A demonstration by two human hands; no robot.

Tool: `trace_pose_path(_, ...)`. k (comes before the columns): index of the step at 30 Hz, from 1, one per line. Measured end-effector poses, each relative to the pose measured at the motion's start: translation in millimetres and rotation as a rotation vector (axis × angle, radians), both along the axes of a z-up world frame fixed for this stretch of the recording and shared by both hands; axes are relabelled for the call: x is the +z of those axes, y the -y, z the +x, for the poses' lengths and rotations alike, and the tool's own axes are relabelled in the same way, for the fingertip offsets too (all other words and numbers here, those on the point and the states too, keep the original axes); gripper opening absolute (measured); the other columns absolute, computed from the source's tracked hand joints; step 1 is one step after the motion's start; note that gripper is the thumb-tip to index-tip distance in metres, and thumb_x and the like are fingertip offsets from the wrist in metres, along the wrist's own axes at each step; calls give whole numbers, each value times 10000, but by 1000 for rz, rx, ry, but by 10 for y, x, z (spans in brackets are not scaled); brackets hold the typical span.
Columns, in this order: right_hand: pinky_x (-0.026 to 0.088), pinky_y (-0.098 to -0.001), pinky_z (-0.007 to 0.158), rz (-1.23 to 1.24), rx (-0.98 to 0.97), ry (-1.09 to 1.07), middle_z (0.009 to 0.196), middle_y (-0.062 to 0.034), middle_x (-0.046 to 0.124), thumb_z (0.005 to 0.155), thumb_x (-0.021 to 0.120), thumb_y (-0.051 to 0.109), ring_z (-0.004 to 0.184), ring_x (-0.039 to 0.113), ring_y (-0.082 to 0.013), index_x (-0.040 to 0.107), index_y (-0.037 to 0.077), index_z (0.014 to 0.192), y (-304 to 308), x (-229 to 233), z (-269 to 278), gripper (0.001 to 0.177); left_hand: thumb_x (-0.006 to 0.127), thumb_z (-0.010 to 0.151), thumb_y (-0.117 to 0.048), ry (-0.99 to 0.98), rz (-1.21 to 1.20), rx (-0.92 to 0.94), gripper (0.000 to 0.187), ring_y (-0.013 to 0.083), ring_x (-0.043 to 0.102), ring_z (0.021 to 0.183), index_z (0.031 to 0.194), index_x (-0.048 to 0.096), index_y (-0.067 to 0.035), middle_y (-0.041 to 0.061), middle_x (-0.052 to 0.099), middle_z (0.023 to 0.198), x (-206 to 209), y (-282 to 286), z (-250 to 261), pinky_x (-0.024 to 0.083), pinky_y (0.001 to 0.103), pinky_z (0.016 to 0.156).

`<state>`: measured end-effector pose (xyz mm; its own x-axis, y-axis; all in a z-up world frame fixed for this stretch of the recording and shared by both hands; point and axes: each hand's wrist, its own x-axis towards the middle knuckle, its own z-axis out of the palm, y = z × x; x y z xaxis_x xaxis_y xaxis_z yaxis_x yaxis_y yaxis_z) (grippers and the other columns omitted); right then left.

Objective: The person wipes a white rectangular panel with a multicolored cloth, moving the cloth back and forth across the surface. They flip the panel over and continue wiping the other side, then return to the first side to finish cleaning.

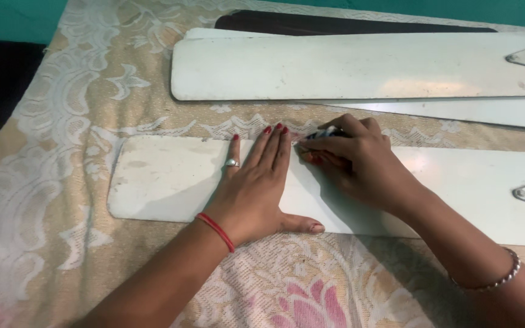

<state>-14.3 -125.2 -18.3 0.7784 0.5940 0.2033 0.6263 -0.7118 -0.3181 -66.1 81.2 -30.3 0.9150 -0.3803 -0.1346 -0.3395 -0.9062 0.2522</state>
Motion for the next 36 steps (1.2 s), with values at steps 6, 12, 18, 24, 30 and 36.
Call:
trace_pose_path(6,499,-456,854,-49,61,-106,1092,-59,687,845,726,189,949,521,-298,787,266,1159,58,120,-277,329,635,544,-962,-35,-4,-3,1569,325,-26,1514,1519,-23,75,249,23,1659,-3,7,18,-45,642,1155)
trace_pose_path(12,470,-439,885,16,146,-2,1143,-68,688,861,717,183,1006,517,-296,781,214,1147,-108,116,-181,295,650,534,-955,-10,-34,10,1580,329,-11,1519,1525,-29,72,249,32,1664,-4,8,18,-41,644,1159)
trace_pose_path(18,481,-424,876,-36,136,-30,1117,-75,676,873,719,216,966,515,-298,763,177,1165,-156,-17,50,298,634,574,-932,5,-74,-3,1565,344,4,1520,1531,-44,104,285,47,1619,-98,-41,4,-4,589,1193)
trace_pose_path(24,497,-428,916,-71,228,-82,1127,-16,683,859,719,207,1042,553,-253,781,239,1158,119,104,-167,307,536,772,-868,49,-40,-19,1327,389,-35,1534,1538,36,95,305,18,1641,-25,-330,-124,-3,615,1184)
trace_pose_path(30,494,-432,887,-142,187,-134,1217,-37,637,831,707,166,1017,509,-295,743,257,1216,-178,161,-31,397,528,746,-865,84,14,119,1262,414,-15,1527,1565,137,12,287,78,1637,-5,-521,-406,-24,730,1130)
trace_pose_path(36,468,-428,926,-68,290,-112,1185,-35,667,850,717,138,1030,519,-289,745,213,1151,-380,137,74,311,535,746,-871,152,-36,102,1278,421,24,1534,1539,176,64,298,123,1631,-41,-532,-426,-9,725,1127)
